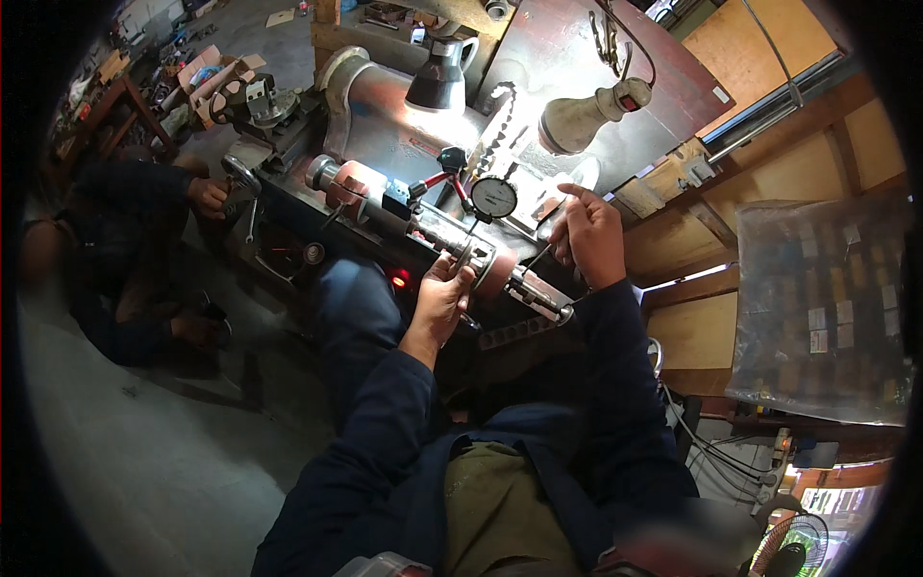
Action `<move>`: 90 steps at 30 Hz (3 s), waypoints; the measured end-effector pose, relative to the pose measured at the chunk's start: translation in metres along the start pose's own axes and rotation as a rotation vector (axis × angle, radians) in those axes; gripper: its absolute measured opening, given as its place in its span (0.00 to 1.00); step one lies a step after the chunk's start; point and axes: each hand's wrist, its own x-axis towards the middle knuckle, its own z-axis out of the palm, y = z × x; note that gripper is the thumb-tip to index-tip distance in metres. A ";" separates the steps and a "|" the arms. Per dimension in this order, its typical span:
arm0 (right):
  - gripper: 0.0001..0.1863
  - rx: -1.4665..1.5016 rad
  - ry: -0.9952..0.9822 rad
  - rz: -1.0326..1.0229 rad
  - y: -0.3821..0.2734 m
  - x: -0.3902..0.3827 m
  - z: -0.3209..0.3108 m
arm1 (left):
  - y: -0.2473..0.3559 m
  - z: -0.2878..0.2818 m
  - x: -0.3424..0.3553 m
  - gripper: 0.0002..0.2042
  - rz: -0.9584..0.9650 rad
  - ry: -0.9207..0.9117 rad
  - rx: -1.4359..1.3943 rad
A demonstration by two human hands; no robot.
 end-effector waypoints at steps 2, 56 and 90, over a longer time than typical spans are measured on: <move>0.13 0.110 -0.072 0.086 -0.005 0.006 -0.007 | 0.001 0.001 0.001 0.16 0.018 -0.008 -0.015; 0.18 -0.283 0.366 0.142 0.182 -0.221 -0.241 | 0.027 0.019 -0.020 0.24 -0.039 0.265 0.250; 0.06 -0.546 -0.097 -0.355 0.043 -0.037 -0.029 | 0.010 0.015 -0.006 0.11 -0.015 0.066 0.101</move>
